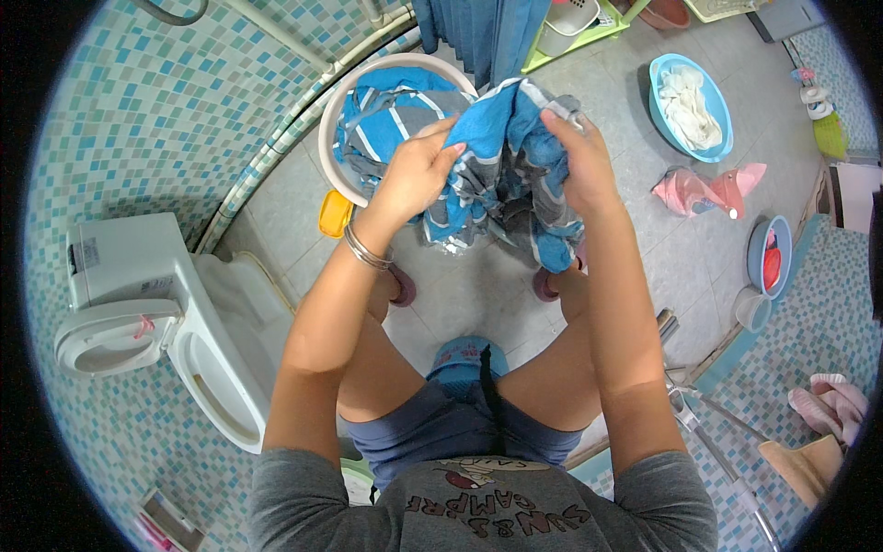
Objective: The person sits on a small stool in a bathroom and hand-washes a blue and grey striped garment in a white basin filled with water. They repeatedly submerge, scrub, and wring the fabric by hand throughout the clip.
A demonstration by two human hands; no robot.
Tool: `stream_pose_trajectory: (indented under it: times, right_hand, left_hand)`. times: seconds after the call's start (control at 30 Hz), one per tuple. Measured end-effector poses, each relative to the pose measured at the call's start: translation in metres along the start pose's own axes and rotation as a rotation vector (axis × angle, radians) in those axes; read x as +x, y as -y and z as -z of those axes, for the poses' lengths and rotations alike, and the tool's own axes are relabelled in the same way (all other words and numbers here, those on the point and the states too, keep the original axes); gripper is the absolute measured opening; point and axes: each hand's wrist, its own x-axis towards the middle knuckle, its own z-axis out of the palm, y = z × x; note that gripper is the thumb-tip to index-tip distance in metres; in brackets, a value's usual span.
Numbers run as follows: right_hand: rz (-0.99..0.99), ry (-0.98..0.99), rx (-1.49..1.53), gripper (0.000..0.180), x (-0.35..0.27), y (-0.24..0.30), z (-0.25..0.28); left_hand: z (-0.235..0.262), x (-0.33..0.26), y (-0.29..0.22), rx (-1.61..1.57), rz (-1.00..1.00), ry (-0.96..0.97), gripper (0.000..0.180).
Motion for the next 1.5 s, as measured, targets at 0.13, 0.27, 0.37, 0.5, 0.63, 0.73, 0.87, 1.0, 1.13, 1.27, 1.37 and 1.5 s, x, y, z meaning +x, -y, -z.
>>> stream_pose_trajectory:
  times: [0.13,0.27,0.37,0.5,0.63,0.73,0.87,1.0,1.13,1.27,1.37,1.5]
  right_hand:
    - [-0.067,-0.013,0.294,0.039,0.008,-0.01,0.002]
    - [-0.112,-0.207,0.283,0.034,0.017,-0.032,-0.005]
    - [-0.071,-0.28,0.142,0.028,-0.004,-0.054,-0.03]
    - [-0.021,-0.151,0.067,0.017,-0.034,-0.045,-0.043]
    - [0.016,-0.311,0.205,0.018,-0.032,-0.037,-0.036]
    - [-0.09,-0.348,0.345,0.027,-0.018,-0.021,-0.014]
    - [0.054,-0.366,0.217,0.028,-0.013,-0.041,-0.023]
    - [0.026,-0.315,0.14,0.026,-0.035,-0.028,-0.046]
    - [-0.153,-0.345,0.299,0.03,-0.01,-0.031,-0.016]
    - [-0.088,-0.349,0.256,0.033,-0.008,-0.031,-0.026]
    - [-0.035,-0.295,0.2,0.029,-0.036,-0.025,-0.049]
    - [-0.052,-0.303,0.336,0.026,-0.027,-0.026,-0.041]
  left_hand:
    - [-0.029,-0.002,-0.021,-0.471,0.045,0.011,0.029]
    - [-0.059,-0.004,-0.048,-0.15,-0.388,-0.237,0.022]
    - [-0.072,0.006,-0.04,-0.027,-0.178,-0.47,0.023]
    - [-0.06,0.026,-0.023,-0.24,0.205,-0.595,0.03]
    - [-0.079,0.029,-0.03,-0.291,0.046,-0.521,0.026]
    - [-0.071,0.008,-0.071,-0.287,-0.139,-0.328,0.043]
    - [-0.076,0.008,-0.064,-0.184,-0.175,-0.362,0.031]
    - [-0.062,0.028,-0.046,-0.248,-0.021,-0.492,0.023]
    - [-0.072,0.004,-0.07,-0.062,-0.308,-0.426,0.015]
    - [-0.08,0.0,-0.073,-0.086,-0.259,-0.476,0.014]
    - [-0.06,0.028,-0.045,-0.113,0.0,-0.595,0.022]
    - [-0.073,0.02,-0.049,-0.118,-0.095,-0.547,0.025]
